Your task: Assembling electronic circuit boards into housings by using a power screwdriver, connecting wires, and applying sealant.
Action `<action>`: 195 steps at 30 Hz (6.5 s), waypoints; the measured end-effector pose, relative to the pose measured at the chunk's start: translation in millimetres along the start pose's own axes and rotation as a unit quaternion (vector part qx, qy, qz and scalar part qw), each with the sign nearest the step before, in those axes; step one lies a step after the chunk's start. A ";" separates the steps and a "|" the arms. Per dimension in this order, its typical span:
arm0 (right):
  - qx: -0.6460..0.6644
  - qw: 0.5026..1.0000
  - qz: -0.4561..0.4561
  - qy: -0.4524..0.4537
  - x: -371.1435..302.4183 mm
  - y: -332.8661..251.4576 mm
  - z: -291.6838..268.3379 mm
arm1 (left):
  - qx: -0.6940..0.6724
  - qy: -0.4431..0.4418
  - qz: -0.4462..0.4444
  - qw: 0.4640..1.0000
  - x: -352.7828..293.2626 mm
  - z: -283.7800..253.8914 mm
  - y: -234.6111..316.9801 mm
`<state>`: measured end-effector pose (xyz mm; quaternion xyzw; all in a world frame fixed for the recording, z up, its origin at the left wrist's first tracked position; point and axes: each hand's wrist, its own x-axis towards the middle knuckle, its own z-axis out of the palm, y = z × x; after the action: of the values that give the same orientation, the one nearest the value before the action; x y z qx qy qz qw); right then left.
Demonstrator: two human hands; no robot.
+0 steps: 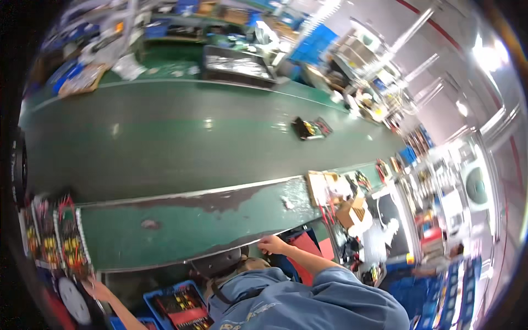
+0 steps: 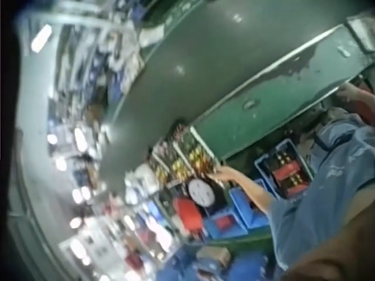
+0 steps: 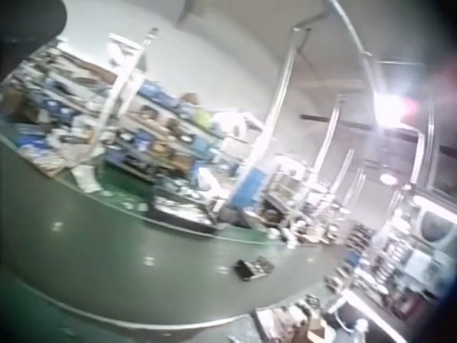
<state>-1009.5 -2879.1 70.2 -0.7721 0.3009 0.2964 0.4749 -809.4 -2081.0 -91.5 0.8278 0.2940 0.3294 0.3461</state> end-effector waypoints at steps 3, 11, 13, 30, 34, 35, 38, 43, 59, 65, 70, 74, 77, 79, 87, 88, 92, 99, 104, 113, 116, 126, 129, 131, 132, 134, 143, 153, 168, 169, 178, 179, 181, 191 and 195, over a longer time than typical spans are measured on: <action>0.018 1.000 -0.022 0.002 -8.6 -1.3 -26.1 | 0.066 -0.051 0.059 0.995 -109.9 13.9 78.8; -0.007 0.994 -0.062 0.089 62.0 -2.9 -220.1 | -0.043 -0.391 0.084 0.915 -349.8 64.8 328.2; 0.005 0.989 -0.082 0.123 89.0 -5.0 -269.8 | -0.024 -0.447 0.165 0.879 -381.6 77.0 361.9; -0.275 0.834 -0.118 0.464 389.5 3.8 -620.9 | 0.321 -0.467 0.076 0.821 -457.6 102.1 414.4; -0.300 0.860 -0.103 0.400 415.5 9.9 -651.0 | 0.359 -0.470 0.065 0.804 -464.0 108.6 403.2; -0.299 0.863 -0.112 0.393 420.5 7.0 -652.4 | 0.360 -0.463 0.066 0.807 -463.6 104.5 396.8; -0.307 0.862 -0.128 0.383 432.3 6.8 -639.6 | 0.392 -0.450 0.036 0.802 -466.2 100.0 409.7; -0.465 0.720 -0.184 0.480 428.7 79.1 -771.2 | 0.277 -0.482 0.084 0.827 -509.8 146.6 411.4; -0.103 0.924 -0.362 0.070 216.7 -204.7 -555.5 | 0.285 -0.431 0.129 0.847 -461.4 96.8 409.9; 0.191 0.896 -0.361 0.173 13.2 -237.2 -464.8 | 0.169 -0.458 0.180 0.854 -449.3 75.4 389.9; 0.355 0.871 -0.306 0.147 -91.6 -184.6 -354.1 | 0.059 -0.525 0.139 0.837 -398.4 43.8 349.8; 0.202 0.917 -0.249 0.239 -149.4 -166.4 -205.2 | -0.029 -0.502 0.105 0.858 -369.4 15.4 307.5; 0.291 0.921 -0.108 0.236 -110.7 -122.4 -125.9 | -0.049 -0.506 0.091 0.856 -360.1 -3.5 279.7; 0.304 0.920 -0.053 0.243 -83.0 -106.6 -77.5 | -0.060 -0.540 0.053 0.838 -354.0 -17.0 276.0; 0.267 0.918 -0.153 0.249 44.5 -70.0 57.1 | -0.064 -0.623 0.029 0.779 -357.5 -5.4 286.9; 0.146 0.945 -0.171 0.238 38.6 -76.5 55.4 | -0.078 -0.625 0.016 0.776 -358.5 0.5 289.7; 0.075 0.921 -0.225 0.310 34.2 -45.0 14.2 | -0.089 -0.641 0.031 0.761 -360.5 28.9 346.4; -0.168 0.843 -0.363 0.359 75.6 -10.9 -67.9 | -0.146 -0.655 0.125 0.730 -406.7 96.8 453.4; -0.287 0.847 -0.321 0.312 99.1 7.2 -82.3 | -0.035 -0.608 0.188 0.771 -457.1 145.2 498.7; 0.070 0.985 -0.154 0.024 -26.7 20.0 -33.7 | -0.243 -0.722 -0.128 0.635 -455.5 112.4 477.6; 0.114 0.978 -0.167 -0.053 -47.4 50.1 4.0 | -0.177 -0.795 -0.157 0.558 -447.7 64.7 459.1; 0.149 0.950 -0.272 -0.033 -46.1 49.6 19.1 | 0.000 -0.824 0.104 0.556 -409.1 7.2 417.6; 0.354 0.923 -0.128 0.073 -31.2 28.1 0.0 | -0.038 -0.723 -0.054 0.688 -395.4 28.3 431.9; 0.395 0.888 -0.146 0.184 -7.6 21.0 -7.2 | -0.071 -0.659 0.091 0.743 -382.6 62.0 426.6; 0.355 0.890 -0.178 0.224 7.6 18.4 -7.0 | -0.115 -0.637 0.051 0.760 -386.5 76.6 439.0; 0.300 0.889 -0.215 0.271 32.8 18.5 -8.2 | -0.193 -0.613 0.027 0.766 -397.7 110.3 450.0; 0.227 0.945 -0.150 0.184 63.8 1.0 7.6 | -0.094 -0.679 0.095 0.722 -415.2 146.0 439.6; 0.322 0.925 -0.134 0.149 60.8 -4.6 15.7 | -0.129 -0.709 0.000 0.693 -422.7 158.2 443.9; 0.024 0.906 -0.250 0.341 45.9 2.4 32.4 | -0.084 -0.688 0.207 0.691 -423.0 142.2 428.3; 0.005 0.909 -0.237 0.343 42.6 -3.7 30.2 | -0.088 -0.674 0.283 0.677 -417.1 139.2 434.2; 0.312 0.944 -0.111 -0.016 -70.5 21.1 87.3 | 0.004 -0.713 0.258 0.652 -396.2 35.1 460.2; 0.359 0.926 -0.066 -0.093 -85.0 22.1 99.1 | -0.055 -0.686 0.366 0.627 -398.3 24.3 442.9; 0.358 0.929 -0.033 -0.084 -95.1 27.5 118.9 | 0.035 -0.766 0.326 0.553 -397.5 -8.9 383.7; -0.071 0.952 -0.224 0.198 -47.8 19.6 39.8 | 0.022 -0.627 0.453 0.634 -380.5 24.1 465.8; -0.028 0.900 -0.233 0.367 27.0 -7.4 -6.0 | -0.108 -0.557 0.452 0.688 -415.7 110.5 486.2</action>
<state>-985.6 -2886.8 56.5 -0.8871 0.2569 -0.1193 0.3645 -854.4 -2705.7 79.1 0.8488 -0.4005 -0.0468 0.3421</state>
